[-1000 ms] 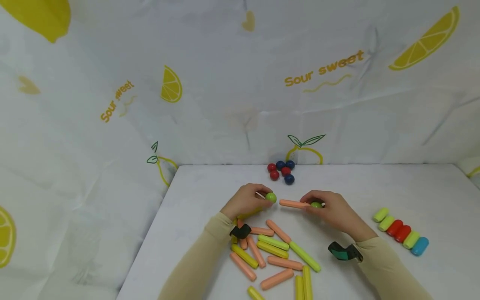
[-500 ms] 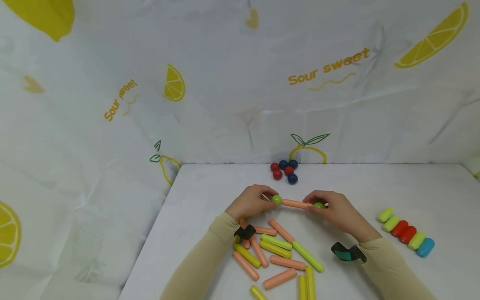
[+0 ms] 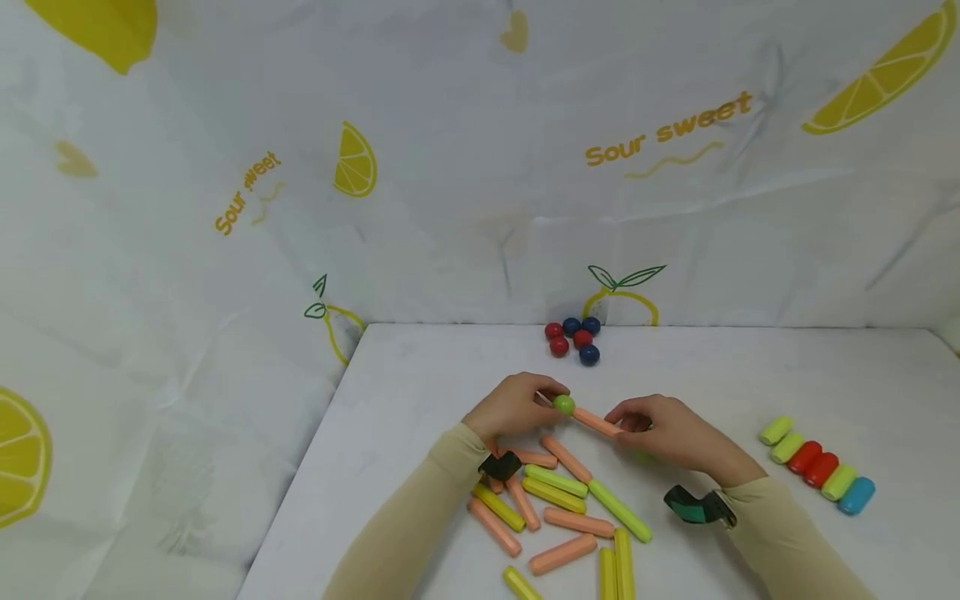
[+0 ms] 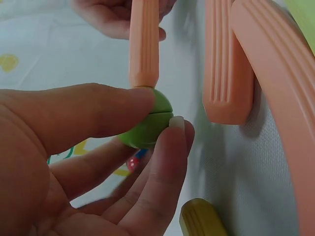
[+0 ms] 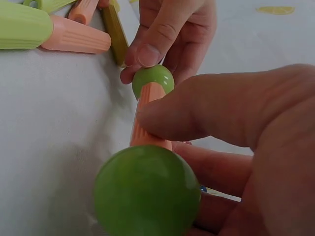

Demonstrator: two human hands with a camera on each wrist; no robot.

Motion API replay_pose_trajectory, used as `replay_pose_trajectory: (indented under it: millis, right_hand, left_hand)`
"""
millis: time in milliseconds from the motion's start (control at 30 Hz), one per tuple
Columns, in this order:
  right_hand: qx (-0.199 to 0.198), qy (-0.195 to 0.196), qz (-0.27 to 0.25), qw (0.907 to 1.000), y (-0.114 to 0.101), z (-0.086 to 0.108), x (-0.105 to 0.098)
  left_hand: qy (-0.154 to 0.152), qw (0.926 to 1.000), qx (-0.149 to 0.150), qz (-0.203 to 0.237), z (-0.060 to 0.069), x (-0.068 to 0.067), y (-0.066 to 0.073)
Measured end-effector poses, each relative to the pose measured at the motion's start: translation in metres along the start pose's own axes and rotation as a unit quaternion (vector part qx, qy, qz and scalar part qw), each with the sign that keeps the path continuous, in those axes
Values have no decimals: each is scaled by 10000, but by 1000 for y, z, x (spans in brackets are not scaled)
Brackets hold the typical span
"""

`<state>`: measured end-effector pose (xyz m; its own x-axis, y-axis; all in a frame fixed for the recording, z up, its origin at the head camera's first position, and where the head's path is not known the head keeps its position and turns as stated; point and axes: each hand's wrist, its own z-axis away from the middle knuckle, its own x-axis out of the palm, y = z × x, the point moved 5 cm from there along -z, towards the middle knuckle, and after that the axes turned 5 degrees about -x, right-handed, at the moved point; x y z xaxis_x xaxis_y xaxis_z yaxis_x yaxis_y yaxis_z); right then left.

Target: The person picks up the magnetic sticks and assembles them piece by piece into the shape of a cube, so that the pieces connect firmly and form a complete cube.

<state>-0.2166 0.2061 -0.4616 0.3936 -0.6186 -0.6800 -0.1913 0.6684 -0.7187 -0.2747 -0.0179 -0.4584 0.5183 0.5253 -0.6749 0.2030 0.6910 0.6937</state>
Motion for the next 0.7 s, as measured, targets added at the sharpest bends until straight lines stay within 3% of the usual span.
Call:
replay_pose_trajectory:
  millis: [433,533,700]
  right_hand:
    - [158,29,151,9998,0,-4,2]
    - [207,82,173,9996,2,-6,4]
    - [297,-69,233,9993,3,-6,6]
  left_hand:
    - [-67,9998,-196,-18,2,-2,0]
    - [-94,9995,-272,-109,9,-5,-1]
    - [-112,9978,-242,-612,34,-10,-11]
